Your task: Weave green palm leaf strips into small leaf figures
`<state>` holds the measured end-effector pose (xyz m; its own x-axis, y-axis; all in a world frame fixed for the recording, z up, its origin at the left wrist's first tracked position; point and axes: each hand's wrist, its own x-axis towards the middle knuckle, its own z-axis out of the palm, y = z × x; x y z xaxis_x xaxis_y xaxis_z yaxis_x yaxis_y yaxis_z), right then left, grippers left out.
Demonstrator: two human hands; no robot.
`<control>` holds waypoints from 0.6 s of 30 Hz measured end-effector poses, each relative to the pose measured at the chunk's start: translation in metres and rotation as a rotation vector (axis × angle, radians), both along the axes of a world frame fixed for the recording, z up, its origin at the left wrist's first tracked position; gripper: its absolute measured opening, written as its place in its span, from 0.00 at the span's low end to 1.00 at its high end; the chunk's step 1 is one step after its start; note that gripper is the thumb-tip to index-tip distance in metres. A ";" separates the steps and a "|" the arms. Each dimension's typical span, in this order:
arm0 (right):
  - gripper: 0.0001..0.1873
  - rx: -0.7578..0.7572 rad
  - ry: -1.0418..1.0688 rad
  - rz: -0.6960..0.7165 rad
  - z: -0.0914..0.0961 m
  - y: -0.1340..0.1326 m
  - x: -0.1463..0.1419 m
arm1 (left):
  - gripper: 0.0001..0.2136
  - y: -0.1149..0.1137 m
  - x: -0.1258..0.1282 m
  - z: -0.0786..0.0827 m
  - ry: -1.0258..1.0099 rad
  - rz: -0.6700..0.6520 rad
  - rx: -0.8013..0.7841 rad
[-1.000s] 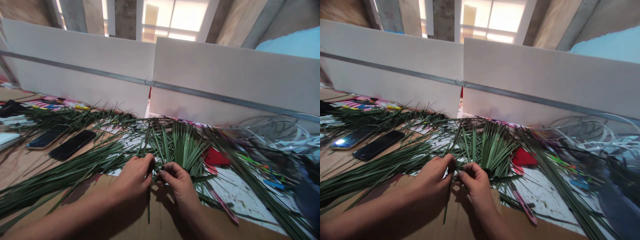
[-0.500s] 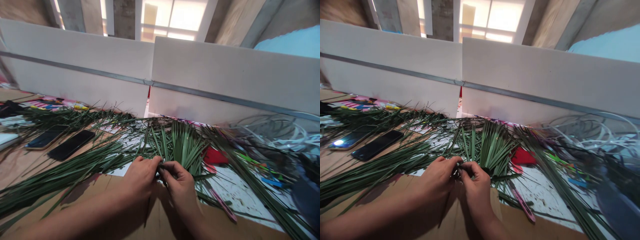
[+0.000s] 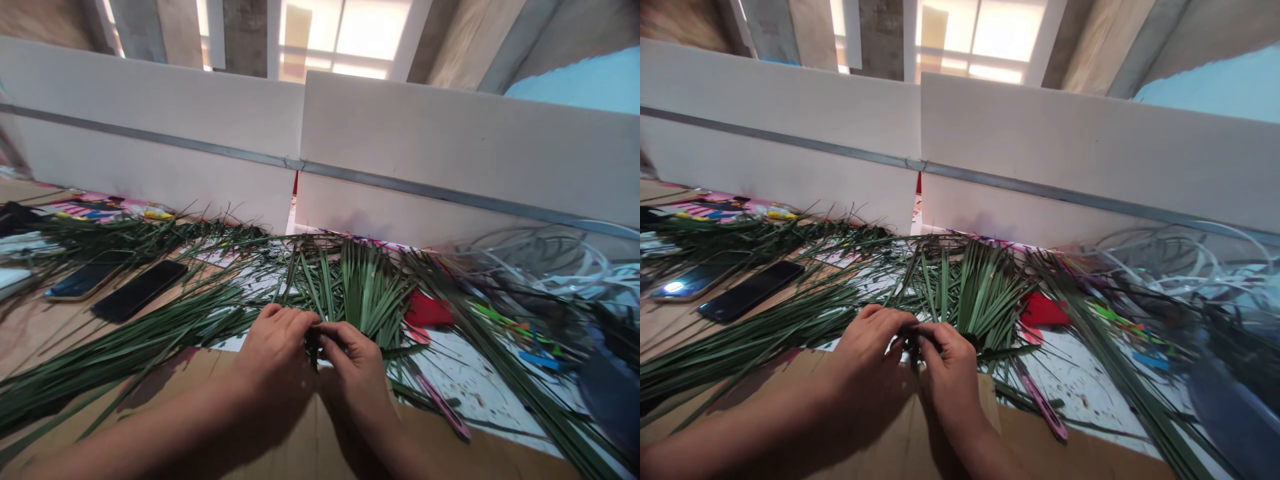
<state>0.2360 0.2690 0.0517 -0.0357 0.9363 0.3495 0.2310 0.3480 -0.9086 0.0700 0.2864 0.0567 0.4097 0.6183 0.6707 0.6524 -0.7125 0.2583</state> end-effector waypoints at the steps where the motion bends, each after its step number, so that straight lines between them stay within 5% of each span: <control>1: 0.11 -0.004 -0.008 0.008 0.001 0.000 0.000 | 0.13 0.000 0.000 0.001 -0.047 0.007 -0.030; 6: 0.10 -0.077 0.024 0.005 0.001 0.002 0.000 | 0.11 -0.002 -0.003 0.008 -0.183 -0.056 -0.164; 18: 0.08 -0.291 0.420 -0.007 -0.001 0.003 -0.006 | 0.15 0.007 -0.007 -0.011 -0.240 -0.132 -0.107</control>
<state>0.2304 0.2722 0.0507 0.0584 0.9966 0.0575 -0.1740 0.0668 -0.9825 0.0629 0.2937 0.0461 0.3288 0.6428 0.6919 0.4665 -0.7476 0.4728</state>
